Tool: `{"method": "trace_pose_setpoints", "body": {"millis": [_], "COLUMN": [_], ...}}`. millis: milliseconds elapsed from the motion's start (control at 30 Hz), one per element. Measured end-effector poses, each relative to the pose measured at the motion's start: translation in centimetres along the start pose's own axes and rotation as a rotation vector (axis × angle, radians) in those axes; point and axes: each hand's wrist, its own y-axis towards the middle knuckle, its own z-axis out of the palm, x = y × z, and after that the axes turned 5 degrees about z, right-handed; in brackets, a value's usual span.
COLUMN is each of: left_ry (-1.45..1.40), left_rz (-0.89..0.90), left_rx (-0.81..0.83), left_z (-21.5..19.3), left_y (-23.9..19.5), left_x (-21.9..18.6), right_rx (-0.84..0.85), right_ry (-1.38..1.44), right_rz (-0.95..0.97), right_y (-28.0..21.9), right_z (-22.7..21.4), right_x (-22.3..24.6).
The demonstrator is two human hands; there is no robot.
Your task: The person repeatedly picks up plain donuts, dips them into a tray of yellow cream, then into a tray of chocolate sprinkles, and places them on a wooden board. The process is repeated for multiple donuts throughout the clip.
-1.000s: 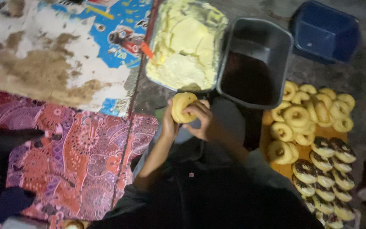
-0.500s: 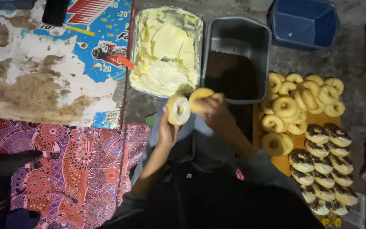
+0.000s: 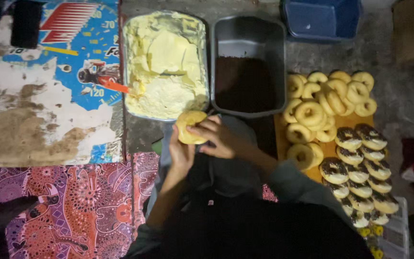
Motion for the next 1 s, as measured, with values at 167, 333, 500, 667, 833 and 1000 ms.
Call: {"method": "trace_pose_setpoints", "body": {"millis": [167,333,500,667,833,1000], "left_ry": [0.017,-0.033,-0.056,-0.025,-0.006,0.078], "left_rz": [-0.052,-0.122,-0.095,-0.109,-0.015,0.022], "left_rx": [-0.107,-0.001,0.04,0.046,0.138,0.212], "left_z": [-2.7,-6.7,-9.6,-9.1,-10.1,-12.1], "left_y": [-0.1,-1.5,-1.1,-0.8,-0.5,0.9], "left_x": [0.5,5.1,6.8,6.3,5.9,5.6], "right_rx": [-0.334,-0.137,-0.099,-0.538,-0.981,-1.311], "right_ry": [0.699,0.541,0.074,0.89,1.72,1.743], "right_rz": [0.69,1.018,0.981,0.936,0.651,0.368], "right_y": [-0.7,-2.1,-2.8,-6.3,-20.2,-34.5], "right_z": [-2.9,0.1,1.8,-1.9,-0.1,5.8], "right_x": [-15.3,-24.0,-21.0,-20.4,-17.1,-6.5]}}
